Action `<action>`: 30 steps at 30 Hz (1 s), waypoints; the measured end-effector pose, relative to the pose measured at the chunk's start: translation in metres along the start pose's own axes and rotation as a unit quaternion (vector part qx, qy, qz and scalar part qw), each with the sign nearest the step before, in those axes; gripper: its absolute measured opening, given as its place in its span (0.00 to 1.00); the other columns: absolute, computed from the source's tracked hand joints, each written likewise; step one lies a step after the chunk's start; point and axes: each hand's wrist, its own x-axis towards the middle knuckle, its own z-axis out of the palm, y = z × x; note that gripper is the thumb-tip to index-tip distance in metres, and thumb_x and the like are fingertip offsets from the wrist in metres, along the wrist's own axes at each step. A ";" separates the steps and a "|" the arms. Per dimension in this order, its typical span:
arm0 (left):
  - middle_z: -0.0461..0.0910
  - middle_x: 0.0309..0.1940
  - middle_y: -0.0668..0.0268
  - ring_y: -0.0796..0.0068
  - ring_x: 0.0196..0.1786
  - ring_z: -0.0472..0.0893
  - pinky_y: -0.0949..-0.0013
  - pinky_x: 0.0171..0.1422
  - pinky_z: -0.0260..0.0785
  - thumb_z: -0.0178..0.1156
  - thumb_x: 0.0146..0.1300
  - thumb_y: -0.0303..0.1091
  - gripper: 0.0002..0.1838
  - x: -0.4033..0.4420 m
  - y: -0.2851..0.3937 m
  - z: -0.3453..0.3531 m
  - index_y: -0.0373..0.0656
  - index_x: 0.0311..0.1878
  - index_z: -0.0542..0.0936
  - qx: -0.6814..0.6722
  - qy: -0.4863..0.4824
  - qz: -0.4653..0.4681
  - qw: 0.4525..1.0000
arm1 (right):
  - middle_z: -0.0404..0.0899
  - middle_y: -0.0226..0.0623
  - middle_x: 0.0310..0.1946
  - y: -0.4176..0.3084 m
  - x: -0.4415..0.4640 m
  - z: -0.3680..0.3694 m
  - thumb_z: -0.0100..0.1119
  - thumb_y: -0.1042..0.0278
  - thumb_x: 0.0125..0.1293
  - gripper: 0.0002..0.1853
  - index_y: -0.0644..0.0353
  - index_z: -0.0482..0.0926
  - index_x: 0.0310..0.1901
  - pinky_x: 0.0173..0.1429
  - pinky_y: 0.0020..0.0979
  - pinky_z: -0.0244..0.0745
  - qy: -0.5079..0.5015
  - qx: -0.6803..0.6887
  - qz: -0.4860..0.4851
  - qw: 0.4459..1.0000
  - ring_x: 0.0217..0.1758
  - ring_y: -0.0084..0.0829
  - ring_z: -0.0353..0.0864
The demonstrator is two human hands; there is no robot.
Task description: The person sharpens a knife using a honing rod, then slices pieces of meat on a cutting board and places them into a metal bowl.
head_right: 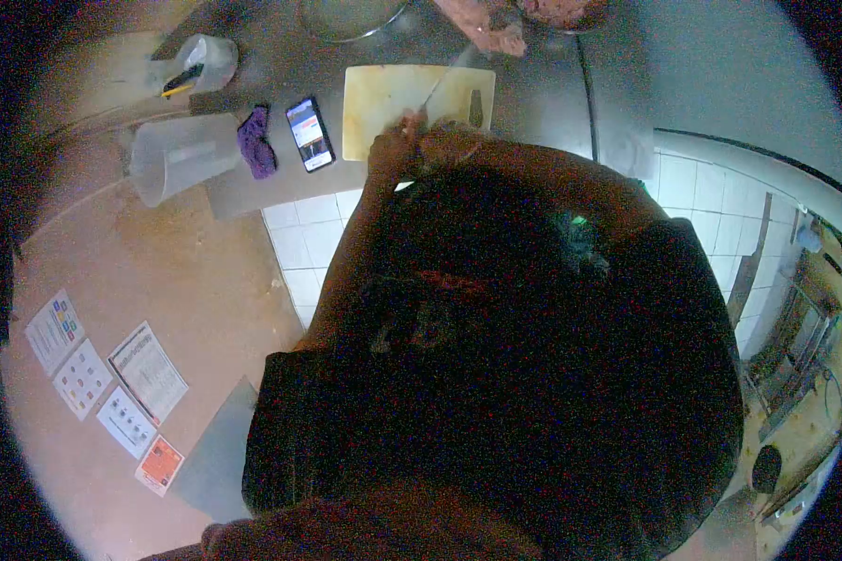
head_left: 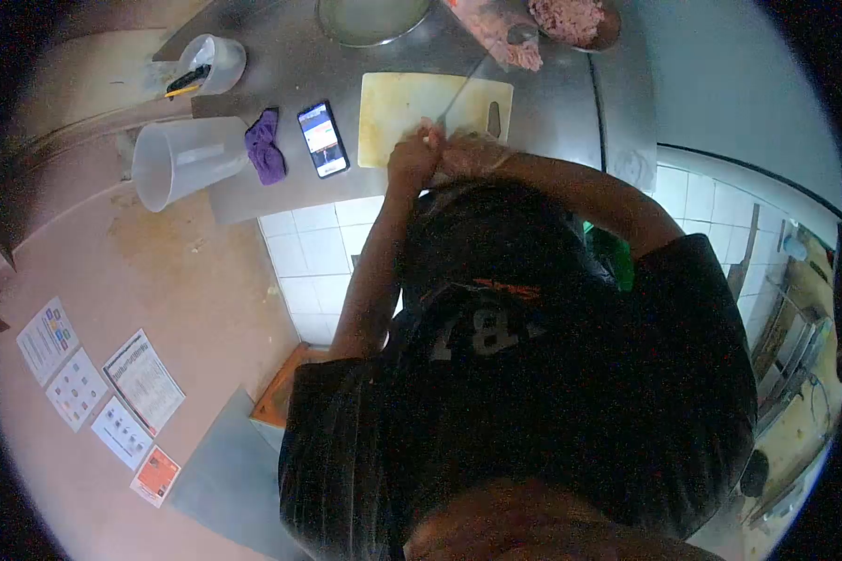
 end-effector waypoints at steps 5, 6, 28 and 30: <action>0.81 0.45 0.40 0.38 0.49 0.80 0.44 0.55 0.72 0.40 0.73 0.58 0.30 -0.010 -0.048 0.012 0.42 0.50 0.81 0.012 0.021 0.082 0.996 | 0.82 0.48 0.37 0.000 -0.056 -0.100 0.45 0.53 0.73 0.17 0.54 0.77 0.52 0.49 0.47 0.78 0.096 0.055 -0.077 0.991 0.42 0.45 0.84; 0.81 0.45 0.40 0.38 0.49 0.80 0.44 0.56 0.71 0.39 0.74 0.58 0.30 -0.013 -0.074 0.023 0.42 0.50 0.81 0.040 0.001 0.084 0.996 | 0.82 0.47 0.37 -0.016 -0.078 -0.141 0.45 0.51 0.73 0.18 0.52 0.76 0.54 0.50 0.47 0.77 0.015 0.130 0.007 0.991 0.43 0.45 0.84; 0.84 0.40 0.50 0.39 0.39 0.82 0.42 0.44 0.74 0.41 0.75 0.50 0.23 -0.035 -0.057 -0.010 0.41 0.54 0.76 0.057 0.046 0.088 0.993 | 0.78 0.45 0.45 0.020 -0.007 -0.041 0.48 0.56 0.75 0.17 0.58 0.79 0.53 0.57 0.38 0.73 0.044 0.504 -0.108 0.856 0.49 0.38 0.78; 0.84 0.39 0.48 0.38 0.40 0.82 0.41 0.46 0.73 0.40 0.75 0.54 0.28 -0.048 -0.064 -0.005 0.37 0.47 0.79 -0.026 0.024 0.033 0.999 | 0.79 0.45 0.48 0.021 0.002 -0.005 0.51 0.58 0.72 0.16 0.58 0.79 0.53 0.58 0.39 0.72 0.175 0.288 -0.077 0.938 0.52 0.38 0.78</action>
